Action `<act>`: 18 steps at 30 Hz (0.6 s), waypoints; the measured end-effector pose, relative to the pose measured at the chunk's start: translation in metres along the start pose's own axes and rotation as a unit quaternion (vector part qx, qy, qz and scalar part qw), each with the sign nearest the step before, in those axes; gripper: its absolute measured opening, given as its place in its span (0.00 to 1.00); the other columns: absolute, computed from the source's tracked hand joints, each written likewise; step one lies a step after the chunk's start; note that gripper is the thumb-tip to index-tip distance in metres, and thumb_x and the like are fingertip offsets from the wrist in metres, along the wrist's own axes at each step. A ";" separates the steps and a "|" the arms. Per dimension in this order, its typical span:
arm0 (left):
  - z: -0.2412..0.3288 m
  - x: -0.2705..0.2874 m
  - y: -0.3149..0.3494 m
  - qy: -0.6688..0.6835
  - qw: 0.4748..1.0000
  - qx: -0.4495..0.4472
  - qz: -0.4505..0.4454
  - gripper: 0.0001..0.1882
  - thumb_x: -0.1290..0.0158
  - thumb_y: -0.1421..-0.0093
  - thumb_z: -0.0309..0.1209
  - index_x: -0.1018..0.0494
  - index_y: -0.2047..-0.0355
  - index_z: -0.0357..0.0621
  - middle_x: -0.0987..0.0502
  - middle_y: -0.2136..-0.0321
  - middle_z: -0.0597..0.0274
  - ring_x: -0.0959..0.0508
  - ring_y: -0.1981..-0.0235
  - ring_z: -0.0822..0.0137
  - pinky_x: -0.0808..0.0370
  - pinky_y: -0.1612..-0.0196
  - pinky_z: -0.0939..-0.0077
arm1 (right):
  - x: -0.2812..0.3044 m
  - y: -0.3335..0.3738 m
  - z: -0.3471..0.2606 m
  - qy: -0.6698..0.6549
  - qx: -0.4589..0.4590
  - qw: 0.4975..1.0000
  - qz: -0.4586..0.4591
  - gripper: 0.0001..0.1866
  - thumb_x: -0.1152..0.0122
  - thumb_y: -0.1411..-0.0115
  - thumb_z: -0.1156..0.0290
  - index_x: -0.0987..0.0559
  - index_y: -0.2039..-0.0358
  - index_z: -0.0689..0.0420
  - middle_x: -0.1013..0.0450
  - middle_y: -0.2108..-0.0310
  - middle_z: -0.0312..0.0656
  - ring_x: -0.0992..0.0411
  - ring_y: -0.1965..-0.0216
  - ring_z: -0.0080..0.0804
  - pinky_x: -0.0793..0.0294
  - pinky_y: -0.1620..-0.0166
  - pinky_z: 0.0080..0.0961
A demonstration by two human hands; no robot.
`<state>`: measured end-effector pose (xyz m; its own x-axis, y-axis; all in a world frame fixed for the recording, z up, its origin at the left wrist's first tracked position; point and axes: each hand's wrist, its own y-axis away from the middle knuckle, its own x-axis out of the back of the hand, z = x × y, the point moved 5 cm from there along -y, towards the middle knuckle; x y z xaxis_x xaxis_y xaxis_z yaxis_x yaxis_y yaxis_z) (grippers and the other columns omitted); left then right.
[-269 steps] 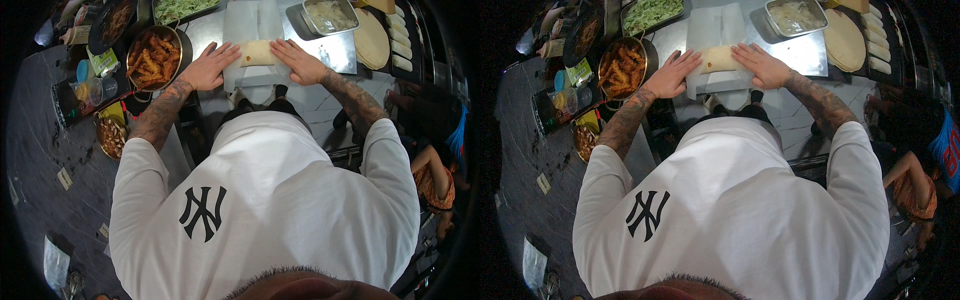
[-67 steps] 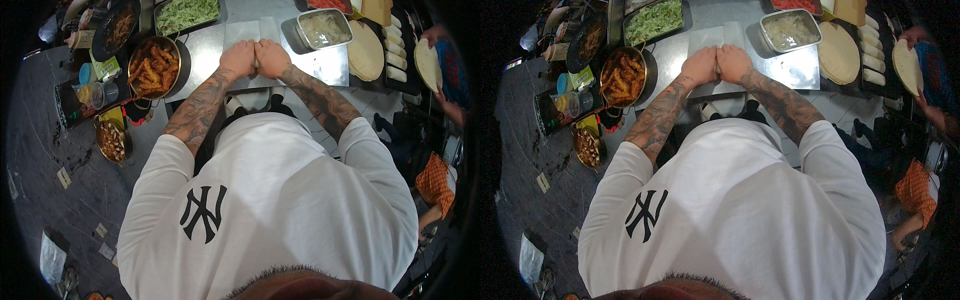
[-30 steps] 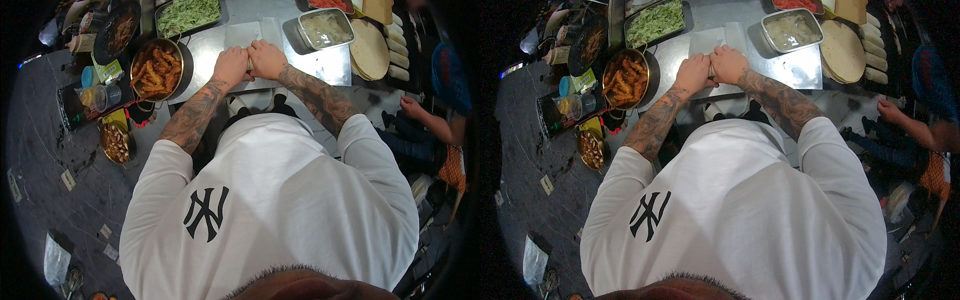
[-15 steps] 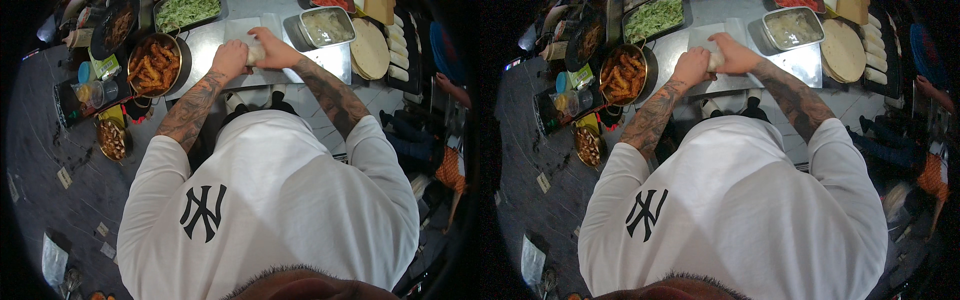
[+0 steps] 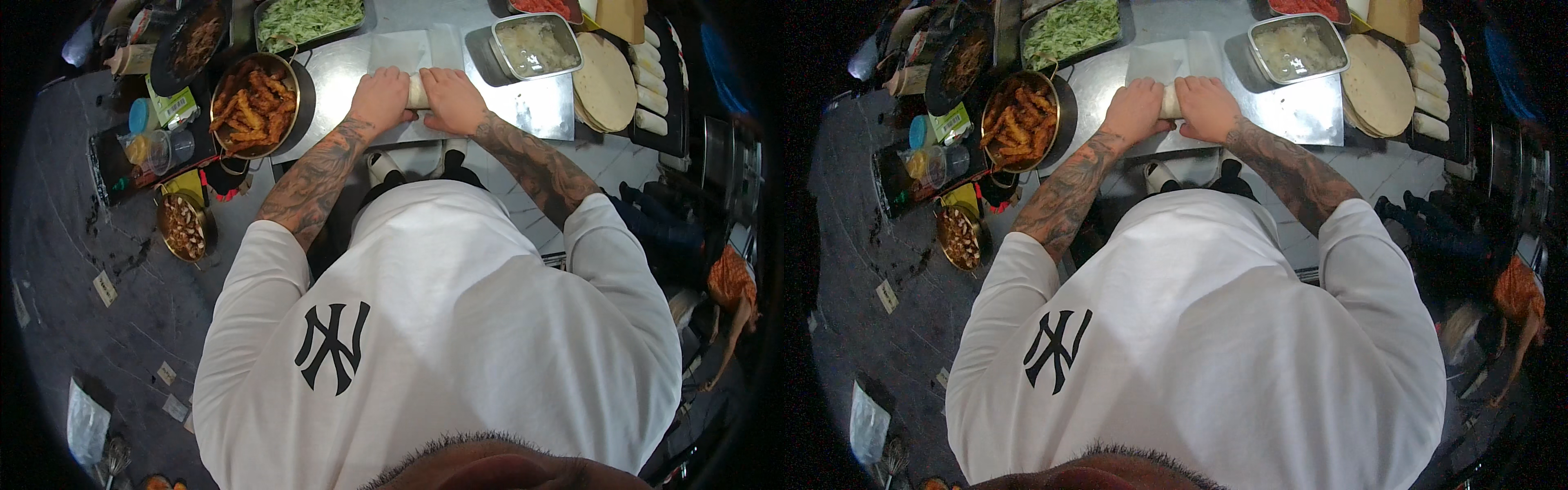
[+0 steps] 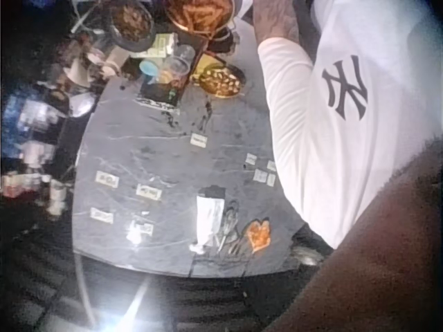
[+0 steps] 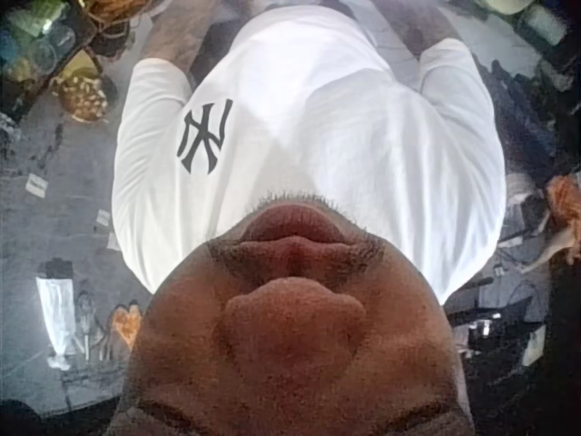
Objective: The person assembles a burrito by layering shredded cheese, fried chicken, shredded lettuce, and diced tomatoes onto a large flour tortilla. They then fold the tortilla into a tight roll and wrap it in a sheet of white paper.
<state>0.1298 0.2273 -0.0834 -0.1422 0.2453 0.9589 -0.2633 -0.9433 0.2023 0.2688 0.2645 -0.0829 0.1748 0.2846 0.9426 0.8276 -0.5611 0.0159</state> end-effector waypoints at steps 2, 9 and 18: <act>0.002 0.001 -0.002 -0.005 1.000 -0.002 0.005 0.31 0.26 0.54 0.46 0.24 0.56 0.42 0.23 0.58 0.58 0.21 0.51 0.57 0.22 0.51 0.59 | -0.003 -0.004 -0.002 0.016 0.001 1.000 -0.003 0.33 0.23 0.54 0.64 0.29 0.50 0.61 0.25 0.56 0.47 0.25 0.51 0.46 0.27 0.47 0.43; 0.003 -0.002 -0.010 -0.015 0.999 -0.008 -0.027 0.30 0.27 0.53 0.46 0.24 0.56 0.41 0.23 0.57 0.58 0.21 0.50 0.57 0.22 0.50 0.59 | -0.010 -0.015 -0.004 0.012 -0.028 0.999 -0.025 0.28 0.25 0.54 0.67 0.26 0.54 0.58 0.25 0.55 0.45 0.25 0.50 0.44 0.26 0.48 0.42; -0.005 0.001 -0.015 0.042 0.998 -0.011 -0.036 0.32 0.26 0.53 0.45 0.23 0.54 0.39 0.24 0.55 0.54 0.23 0.47 0.53 0.23 0.47 0.59 | -0.011 -0.023 0.000 -0.008 -0.040 0.999 -0.019 0.31 0.20 0.54 0.54 0.22 0.55 0.57 0.25 0.55 0.44 0.26 0.48 0.44 0.25 0.46 0.43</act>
<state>0.1286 0.2434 -0.0863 -0.2015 0.3311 0.9218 -0.2966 -0.9176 0.2647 0.2476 0.2742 -0.0936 0.1534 0.3195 0.9351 0.7885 -0.6099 0.0791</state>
